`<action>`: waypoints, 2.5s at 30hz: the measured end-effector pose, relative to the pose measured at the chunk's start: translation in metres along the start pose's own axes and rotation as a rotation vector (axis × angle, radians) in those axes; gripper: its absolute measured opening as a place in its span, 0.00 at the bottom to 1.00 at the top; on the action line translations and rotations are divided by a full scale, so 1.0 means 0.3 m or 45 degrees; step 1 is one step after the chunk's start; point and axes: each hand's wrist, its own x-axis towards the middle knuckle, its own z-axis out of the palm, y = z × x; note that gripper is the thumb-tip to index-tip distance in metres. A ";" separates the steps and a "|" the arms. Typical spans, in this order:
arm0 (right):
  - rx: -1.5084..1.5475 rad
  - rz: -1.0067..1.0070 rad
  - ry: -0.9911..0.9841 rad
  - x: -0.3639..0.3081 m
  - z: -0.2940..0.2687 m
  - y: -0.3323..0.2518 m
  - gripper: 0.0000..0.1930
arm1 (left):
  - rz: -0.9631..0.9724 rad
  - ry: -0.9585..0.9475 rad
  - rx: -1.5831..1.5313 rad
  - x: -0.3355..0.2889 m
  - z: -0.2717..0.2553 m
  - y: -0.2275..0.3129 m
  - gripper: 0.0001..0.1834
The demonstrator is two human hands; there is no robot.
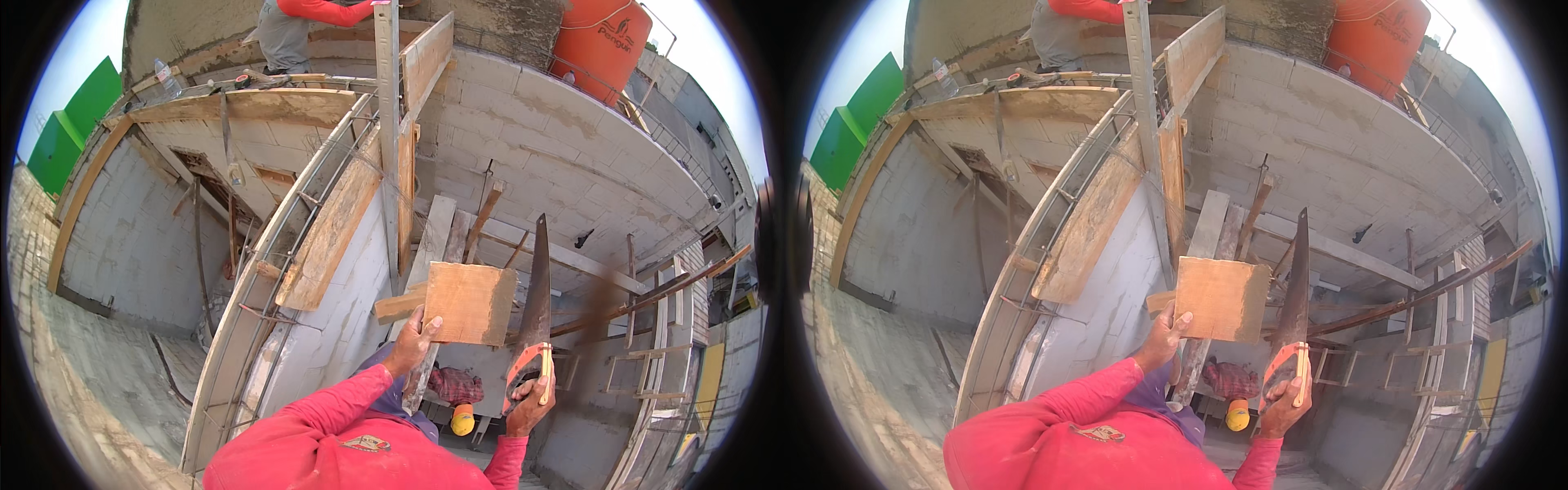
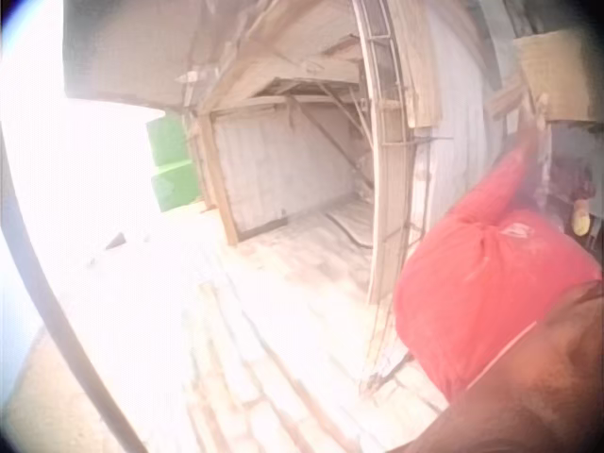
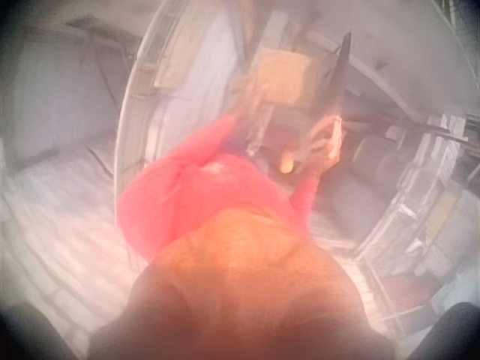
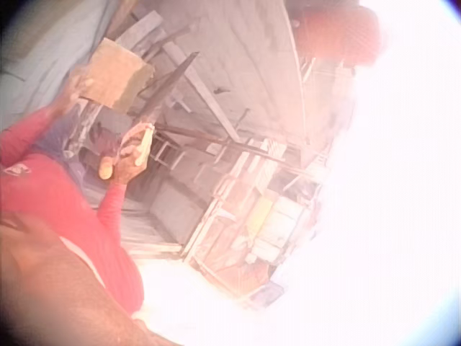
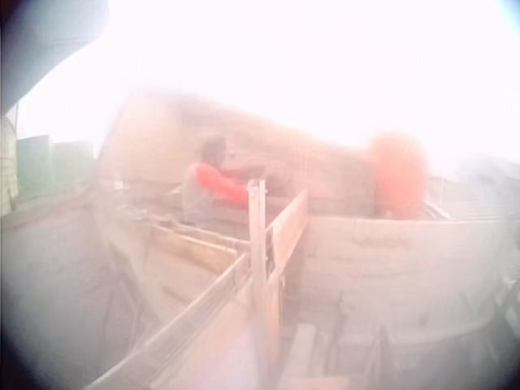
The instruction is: The person uses a hand saw to cut a piece of wood on a construction site. They then fit the cut piece into a wooden frame and secure it with a hammer and nails.
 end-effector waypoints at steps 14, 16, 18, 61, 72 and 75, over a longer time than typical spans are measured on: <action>-0.220 -0.731 -1.603 0.538 0.770 -0.682 0.32 | -0.257 -0.029 0.629 0.026 -0.358 0.315 0.33; -0.145 -0.864 -2.044 0.502 1.007 -0.738 0.29 | -0.076 -0.023 0.729 0.049 -0.367 0.313 0.33; -0.164 -1.104 -2.371 0.434 1.210 -0.757 0.29 | 0.327 0.071 0.770 0.058 -0.388 0.310 0.32; -0.683 -2.076 -2.152 0.551 1.558 -0.244 0.47 | 0.667 1.249 0.222 -0.259 -0.550 1.183 0.29; -0.035 -1.550 -1.376 0.700 1.540 -0.676 0.41 | 0.915 0.831 0.495 0.134 -0.574 1.463 0.32; 0.311 -1.398 -1.165 0.831 1.628 -0.900 0.33 | 1.087 0.623 0.573 0.324 -0.507 1.572 0.27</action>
